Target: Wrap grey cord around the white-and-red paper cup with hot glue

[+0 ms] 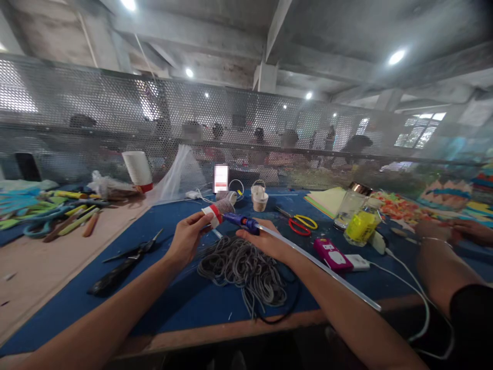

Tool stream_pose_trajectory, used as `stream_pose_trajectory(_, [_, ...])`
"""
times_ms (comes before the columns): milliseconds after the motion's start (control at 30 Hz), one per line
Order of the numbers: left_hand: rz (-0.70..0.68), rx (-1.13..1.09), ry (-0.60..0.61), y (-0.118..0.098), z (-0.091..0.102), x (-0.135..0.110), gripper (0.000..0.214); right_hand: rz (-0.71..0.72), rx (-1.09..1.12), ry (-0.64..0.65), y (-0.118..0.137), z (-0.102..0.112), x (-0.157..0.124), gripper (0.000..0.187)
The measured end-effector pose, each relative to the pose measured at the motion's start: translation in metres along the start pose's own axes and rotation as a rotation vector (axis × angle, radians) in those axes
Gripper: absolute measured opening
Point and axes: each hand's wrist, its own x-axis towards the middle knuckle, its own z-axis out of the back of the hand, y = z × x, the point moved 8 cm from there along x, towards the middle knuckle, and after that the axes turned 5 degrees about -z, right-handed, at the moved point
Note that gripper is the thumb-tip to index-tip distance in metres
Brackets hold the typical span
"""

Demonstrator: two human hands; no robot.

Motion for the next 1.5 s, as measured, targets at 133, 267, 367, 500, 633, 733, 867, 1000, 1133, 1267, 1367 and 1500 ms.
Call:
stream_pose_trajectory(133, [-0.001,-0.006,-0.003,0.0018,0.0014,0.0008,0.030,-0.001,0.001,-0.005,-0.0002,0.0003,-0.0001,0.036])
stream_pose_trajectory(267, [0.000,-0.008,-0.005,0.0028,0.0021,0.0017,0.030,-0.017,-0.008,0.006,-0.0007,-0.0005,0.0000,0.036])
stream_pose_trajectory(367, [-0.004,-0.006,0.003,0.0018,0.0010,0.0012,0.029,-0.005,0.000,0.003,-0.0005,-0.0010,0.0001,0.035])
stream_pose_trajectory(500, [0.004,0.002,0.010,0.0018,-0.0002,0.0007,0.029,0.004,0.008,-0.005,-0.0023,-0.0011,0.0004,0.036])
stream_pose_trajectory(633, [0.010,0.001,0.007,0.0025,-0.0002,0.0011,0.028,0.012,0.013,-0.002,-0.0015,-0.0007,0.0004,0.035])
stream_pose_trajectory(733, [0.009,-0.003,0.009,0.0022,-0.0008,0.0005,0.027,0.011,0.006,0.000,-0.0008,-0.0007,0.0000,0.034])
stream_pose_trajectory(867, [0.014,0.001,0.012,0.0018,-0.0021,-0.0006,0.027,-0.022,-0.009,-0.004,-0.0034,-0.0010,-0.0004,0.037])
stream_pose_trajectory(1000, [0.009,0.007,0.019,0.0010,-0.0028,-0.0011,0.028,-0.024,-0.009,0.000,-0.0037,-0.0013,-0.0004,0.039])
stream_pose_trajectory(1133, [0.004,0.016,0.019,0.0012,-0.0030,-0.0011,0.028,-0.019,-0.011,-0.016,-0.0039,0.0001,-0.0002,0.038])
stream_pose_trajectory(1267, [0.001,0.030,0.022,0.0025,-0.0030,-0.0007,0.029,-0.027,-0.014,-0.017,-0.0049,0.0003,-0.0002,0.038])
stream_pose_trajectory(1367, [0.000,0.039,0.030,0.0026,-0.0034,-0.0008,0.030,-0.015,-0.001,-0.020,-0.0039,0.0006,0.0000,0.038])
stream_pose_trajectory(1500, [0.005,0.048,0.044,0.0014,-0.0053,-0.0015,0.030,-0.013,0.014,-0.019,-0.0038,0.0003,0.0004,0.038])
